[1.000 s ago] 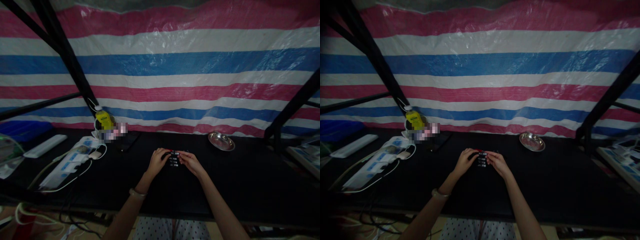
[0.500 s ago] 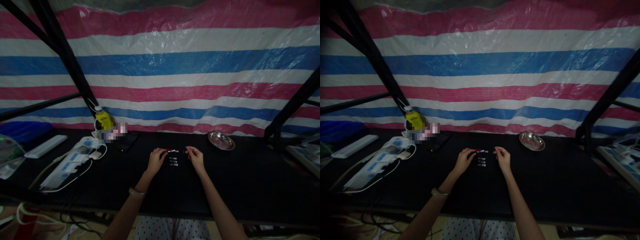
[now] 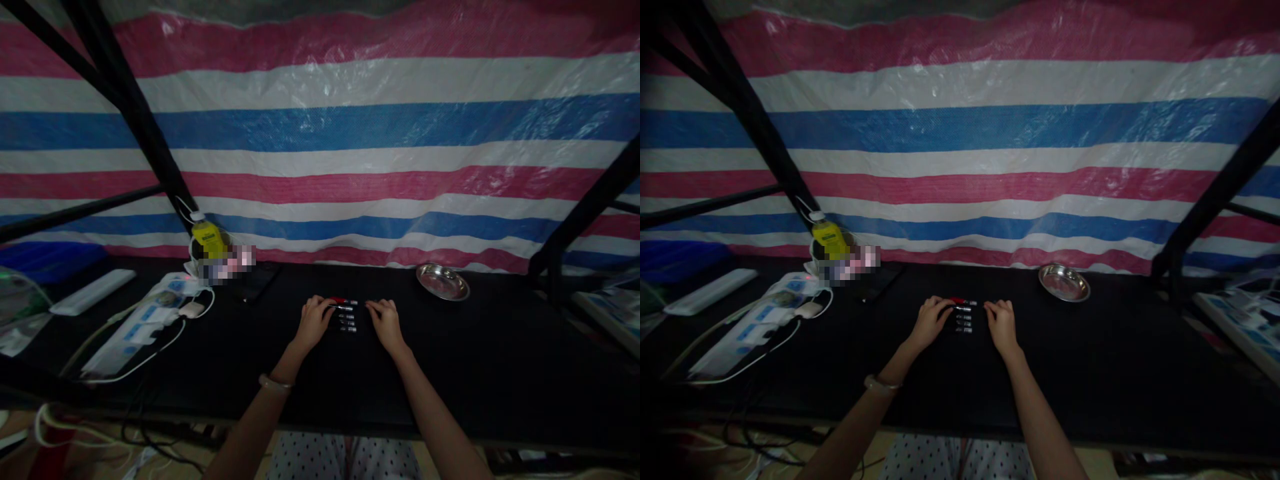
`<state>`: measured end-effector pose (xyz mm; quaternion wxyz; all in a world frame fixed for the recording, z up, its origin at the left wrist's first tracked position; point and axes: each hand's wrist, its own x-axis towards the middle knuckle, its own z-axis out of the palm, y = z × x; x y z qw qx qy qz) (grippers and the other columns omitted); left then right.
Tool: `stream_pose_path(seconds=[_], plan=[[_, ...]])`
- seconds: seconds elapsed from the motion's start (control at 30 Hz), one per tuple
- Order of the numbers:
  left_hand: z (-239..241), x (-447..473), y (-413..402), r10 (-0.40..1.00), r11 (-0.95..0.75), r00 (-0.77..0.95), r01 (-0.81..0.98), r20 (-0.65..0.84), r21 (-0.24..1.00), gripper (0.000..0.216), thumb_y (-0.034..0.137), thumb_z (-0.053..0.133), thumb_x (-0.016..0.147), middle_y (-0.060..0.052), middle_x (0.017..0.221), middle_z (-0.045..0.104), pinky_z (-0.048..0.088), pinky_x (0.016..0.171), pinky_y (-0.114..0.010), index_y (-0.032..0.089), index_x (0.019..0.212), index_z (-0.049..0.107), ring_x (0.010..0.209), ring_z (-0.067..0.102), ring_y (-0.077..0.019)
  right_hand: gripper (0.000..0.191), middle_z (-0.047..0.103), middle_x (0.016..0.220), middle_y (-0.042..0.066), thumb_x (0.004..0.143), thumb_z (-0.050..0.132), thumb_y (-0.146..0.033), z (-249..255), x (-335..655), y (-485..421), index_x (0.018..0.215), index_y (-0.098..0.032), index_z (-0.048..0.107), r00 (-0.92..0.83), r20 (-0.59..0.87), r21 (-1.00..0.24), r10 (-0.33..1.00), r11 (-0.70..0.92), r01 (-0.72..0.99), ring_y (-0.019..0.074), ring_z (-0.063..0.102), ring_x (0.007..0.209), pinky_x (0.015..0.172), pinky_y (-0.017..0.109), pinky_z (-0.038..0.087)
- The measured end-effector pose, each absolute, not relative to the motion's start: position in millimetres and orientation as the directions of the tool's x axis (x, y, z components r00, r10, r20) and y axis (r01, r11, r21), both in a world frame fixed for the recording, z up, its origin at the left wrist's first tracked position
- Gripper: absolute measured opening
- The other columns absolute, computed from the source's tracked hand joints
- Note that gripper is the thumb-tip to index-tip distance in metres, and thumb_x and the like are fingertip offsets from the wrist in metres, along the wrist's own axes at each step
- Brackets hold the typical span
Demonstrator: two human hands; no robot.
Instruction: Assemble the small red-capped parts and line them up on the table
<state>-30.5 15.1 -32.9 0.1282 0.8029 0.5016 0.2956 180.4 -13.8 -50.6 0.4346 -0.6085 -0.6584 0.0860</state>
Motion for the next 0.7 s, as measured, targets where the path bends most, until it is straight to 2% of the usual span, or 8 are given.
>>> stream_pose_path(seconds=[0.7], plan=[[-34,-29,15,0.873,-0.479,0.319,0.704,0.369,0.524,0.02,0.028,0.048,0.087,-0.003,0.095,0.052,0.041,0.083,-0.038,0.029,0.1,0.063,0.093,0.049,-0.0203,0.023,0.06,0.081,0.007,0.083,0.052,-0.029,-38,173,-25,0.096,-0.024,0.071,0.18,0.434,-0.457,0.883,0.043,0.888,0.0206,0.048,0.079,0.069,0.031,0.034]])
